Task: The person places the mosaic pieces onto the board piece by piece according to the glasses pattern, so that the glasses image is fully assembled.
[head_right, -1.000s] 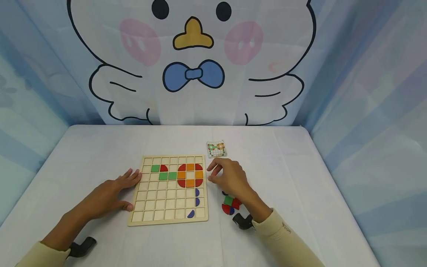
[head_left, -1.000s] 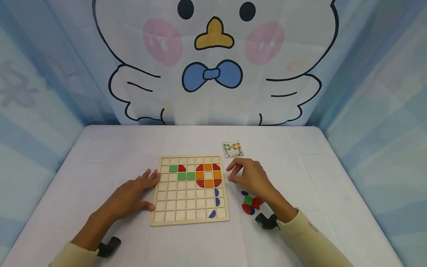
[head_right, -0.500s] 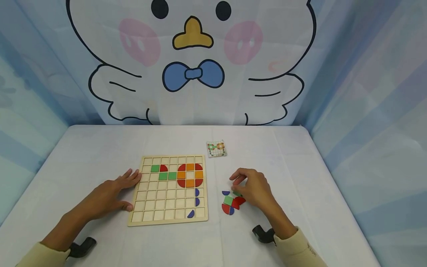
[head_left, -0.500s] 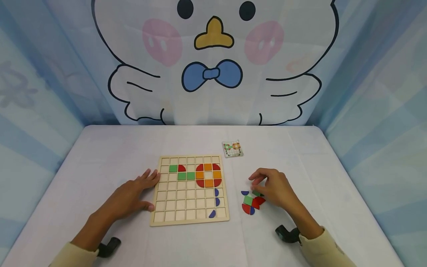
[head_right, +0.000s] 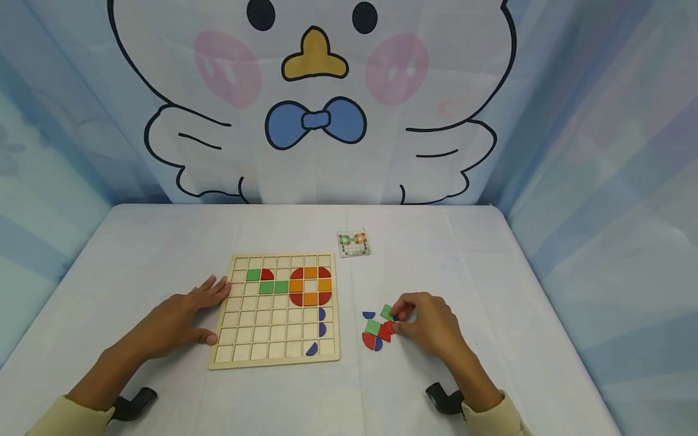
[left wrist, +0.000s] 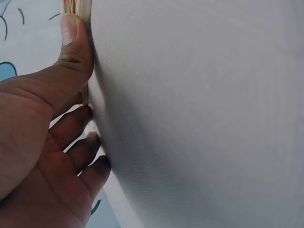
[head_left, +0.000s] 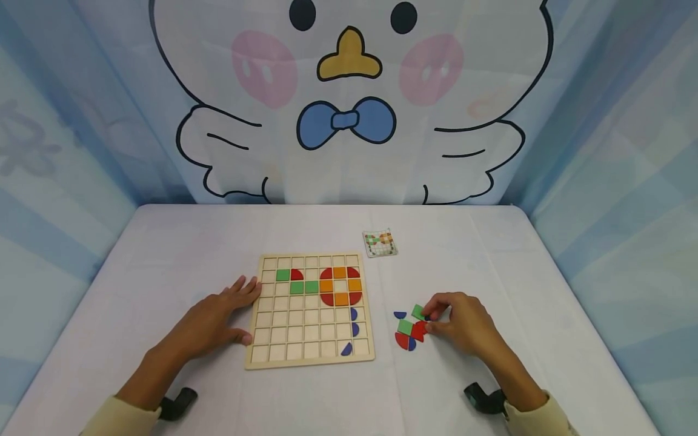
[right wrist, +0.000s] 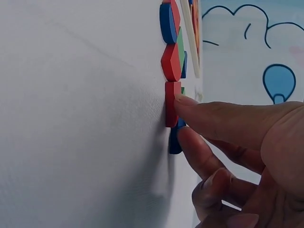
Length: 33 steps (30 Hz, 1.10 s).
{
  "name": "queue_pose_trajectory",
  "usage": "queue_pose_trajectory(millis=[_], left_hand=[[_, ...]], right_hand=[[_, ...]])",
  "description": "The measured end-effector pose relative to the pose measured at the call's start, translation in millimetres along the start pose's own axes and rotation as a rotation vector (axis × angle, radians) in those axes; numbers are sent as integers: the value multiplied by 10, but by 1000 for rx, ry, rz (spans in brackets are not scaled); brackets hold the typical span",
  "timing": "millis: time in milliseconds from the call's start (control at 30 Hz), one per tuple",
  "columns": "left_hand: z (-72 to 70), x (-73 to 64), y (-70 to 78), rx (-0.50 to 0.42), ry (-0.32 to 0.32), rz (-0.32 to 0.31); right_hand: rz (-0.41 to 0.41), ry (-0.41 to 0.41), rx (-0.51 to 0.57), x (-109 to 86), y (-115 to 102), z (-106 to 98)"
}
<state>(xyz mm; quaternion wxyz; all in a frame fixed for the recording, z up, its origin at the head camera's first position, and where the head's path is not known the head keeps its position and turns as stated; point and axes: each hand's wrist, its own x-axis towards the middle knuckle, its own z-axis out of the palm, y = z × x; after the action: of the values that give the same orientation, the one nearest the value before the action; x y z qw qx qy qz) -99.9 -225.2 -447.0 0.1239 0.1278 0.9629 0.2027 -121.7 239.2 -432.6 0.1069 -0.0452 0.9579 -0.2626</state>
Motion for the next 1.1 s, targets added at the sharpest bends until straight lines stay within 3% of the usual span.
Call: queue_pose_trajectory(millis=[533, 733, 967, 1100], left_hand=[[3, 4, -7, -5, 5, 0], [-2, 2, 4, -7, 5, 2], [-11, -3, 2, 0, 7, 15], [-8, -3, -1, 0, 13, 21]], right_hand=[[-36, -34, -67, -68, -115, 74], [-65, -56, -43, -39, -116, 44], [-186, -52, 22, 24, -156, 29], [-164, -33, 60, 54, -251, 55]])
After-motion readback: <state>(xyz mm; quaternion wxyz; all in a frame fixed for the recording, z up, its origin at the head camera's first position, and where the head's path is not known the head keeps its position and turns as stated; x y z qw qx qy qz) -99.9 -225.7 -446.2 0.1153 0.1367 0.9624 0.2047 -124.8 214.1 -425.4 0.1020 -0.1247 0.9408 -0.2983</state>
